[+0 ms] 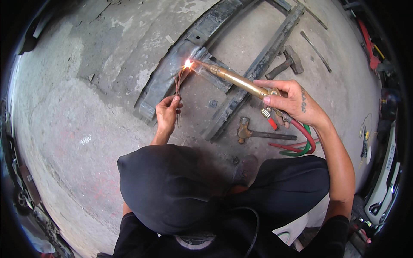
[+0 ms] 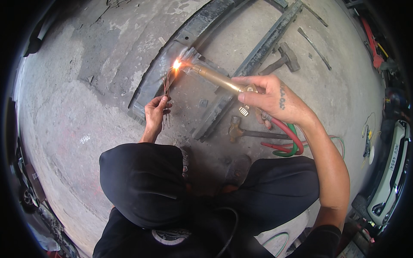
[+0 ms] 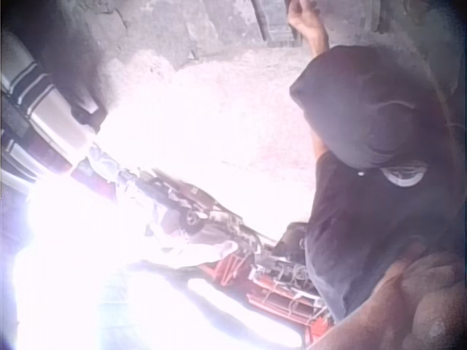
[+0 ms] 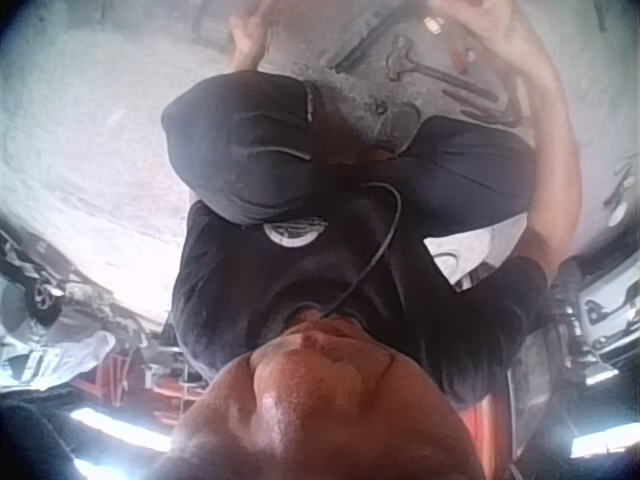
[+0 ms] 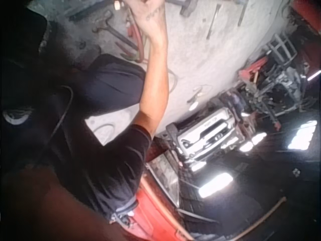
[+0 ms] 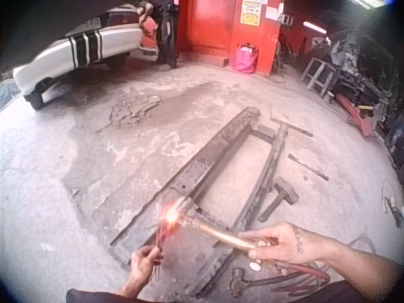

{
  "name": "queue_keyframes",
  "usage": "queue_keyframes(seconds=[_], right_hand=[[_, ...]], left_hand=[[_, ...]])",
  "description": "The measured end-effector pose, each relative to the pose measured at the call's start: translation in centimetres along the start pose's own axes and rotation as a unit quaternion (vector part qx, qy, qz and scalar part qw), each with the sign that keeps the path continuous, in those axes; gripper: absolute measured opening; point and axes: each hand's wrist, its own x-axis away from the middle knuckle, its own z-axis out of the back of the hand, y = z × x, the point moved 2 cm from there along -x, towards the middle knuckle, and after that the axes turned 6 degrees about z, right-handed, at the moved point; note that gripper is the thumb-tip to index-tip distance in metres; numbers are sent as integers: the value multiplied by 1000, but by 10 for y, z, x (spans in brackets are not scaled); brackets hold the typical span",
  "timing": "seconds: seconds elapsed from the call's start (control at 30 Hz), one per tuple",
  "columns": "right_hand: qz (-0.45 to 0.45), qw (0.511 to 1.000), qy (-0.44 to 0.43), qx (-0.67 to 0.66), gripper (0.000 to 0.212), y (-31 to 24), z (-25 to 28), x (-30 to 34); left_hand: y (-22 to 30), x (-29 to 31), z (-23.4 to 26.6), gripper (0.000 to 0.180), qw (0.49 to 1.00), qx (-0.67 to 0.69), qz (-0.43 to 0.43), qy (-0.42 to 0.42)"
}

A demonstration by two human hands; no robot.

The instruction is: The person uses a welding torch to join sections of a metal frame on the floor, applying heat and filler wire to create welds along the seams. The person repositions the frame and continues welding different joints.

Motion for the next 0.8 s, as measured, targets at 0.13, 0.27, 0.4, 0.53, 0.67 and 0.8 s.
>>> queue_keyframes(seconds=[0.13, 0.27, 0.4, 0.53, 0.67, 0.8], right_hand=[[-2, 1000, -1, 2, 57, 0, 0, 0], [-1, 1000, -3, -1, 58, 1, -1, 0], [-2, 1000, -1, 1, 57, 0, -1, -1], [1, 1000, -2, -2, 57, 0, -1, -1], [1, 1000, -3, -2, 57, 0, -2, -1], [-2, 1000, 2, 7, 57, -1, -1, -1]], left_hand=[[-2, -1, 0, 30, 1000, 0, -2, 0], [-1, 0, -1, 30, 1000, -2, -3, 2], [0, 1, -1, 30, 1000, -4, -2, 6], [2, 0, -1, 30, 1000, -14, -1, 10], [1, -1, -1, 30, 1000, -16, 0, 12], [-2, -3, -1, 30, 1000, -15, -6, 11]])
